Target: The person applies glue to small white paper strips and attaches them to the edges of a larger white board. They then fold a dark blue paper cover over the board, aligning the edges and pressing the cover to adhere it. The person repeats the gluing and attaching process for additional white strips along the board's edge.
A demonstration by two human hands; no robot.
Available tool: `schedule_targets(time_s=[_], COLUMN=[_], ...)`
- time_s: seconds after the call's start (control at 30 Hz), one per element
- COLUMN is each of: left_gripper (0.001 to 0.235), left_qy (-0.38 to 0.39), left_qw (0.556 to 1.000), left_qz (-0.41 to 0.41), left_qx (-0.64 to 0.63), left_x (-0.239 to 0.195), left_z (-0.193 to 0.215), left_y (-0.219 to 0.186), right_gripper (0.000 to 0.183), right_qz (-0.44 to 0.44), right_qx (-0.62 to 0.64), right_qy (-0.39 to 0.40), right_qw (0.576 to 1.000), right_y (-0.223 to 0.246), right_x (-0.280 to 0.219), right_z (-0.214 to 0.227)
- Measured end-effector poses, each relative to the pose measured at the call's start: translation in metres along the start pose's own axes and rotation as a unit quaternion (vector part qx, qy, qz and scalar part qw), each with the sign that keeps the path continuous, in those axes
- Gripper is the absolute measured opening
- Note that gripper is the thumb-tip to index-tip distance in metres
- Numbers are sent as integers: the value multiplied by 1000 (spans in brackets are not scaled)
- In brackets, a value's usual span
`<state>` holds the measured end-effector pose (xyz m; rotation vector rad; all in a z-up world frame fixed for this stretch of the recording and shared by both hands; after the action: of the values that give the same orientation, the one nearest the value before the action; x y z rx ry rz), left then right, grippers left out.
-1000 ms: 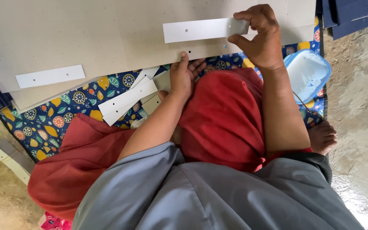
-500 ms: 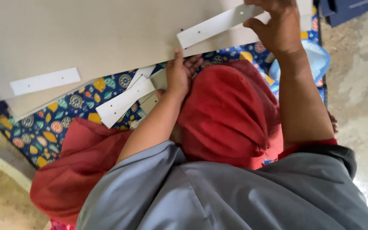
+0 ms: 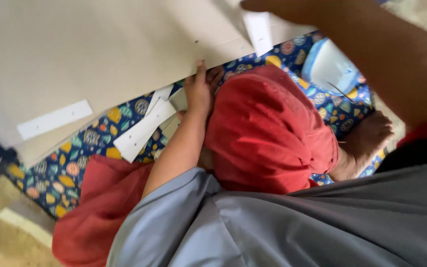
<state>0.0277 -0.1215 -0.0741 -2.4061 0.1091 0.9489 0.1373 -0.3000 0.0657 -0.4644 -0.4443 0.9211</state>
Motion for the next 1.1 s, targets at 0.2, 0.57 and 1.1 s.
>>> schedule_targets(time_s=[0.2, 0.57, 1.1], left_gripper=[44, 41, 37], left_qy=[45, 65, 72], left_qw=[998, 997, 997], left_qz=[46, 48, 31], left_qx=[16, 5, -2], left_x=[-4, 1, 8], left_z=[-2, 3, 13], left_y=[-1, 0, 7], right_gripper=[44, 46, 47], right_qz=[172, -198, -236], right_qx=[-41, 157, 169], right_qy=[3, 62, 126], right_qw=[984, 966, 949], right_y=[35, 30, 55], right_x=[37, -39, -59], right_z=[19, -2, -10])
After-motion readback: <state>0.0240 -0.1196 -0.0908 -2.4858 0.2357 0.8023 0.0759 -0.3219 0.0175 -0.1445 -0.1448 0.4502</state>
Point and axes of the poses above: each hand's wrist, its own x-axis towards the middle knuckle, its own z-axis out of the back of the hand, y = z × x, the point moved 5 cm from there along x, towards the middle knuckle, and after that the axes turned 12 degrees about -x, right-handed, at the moved point
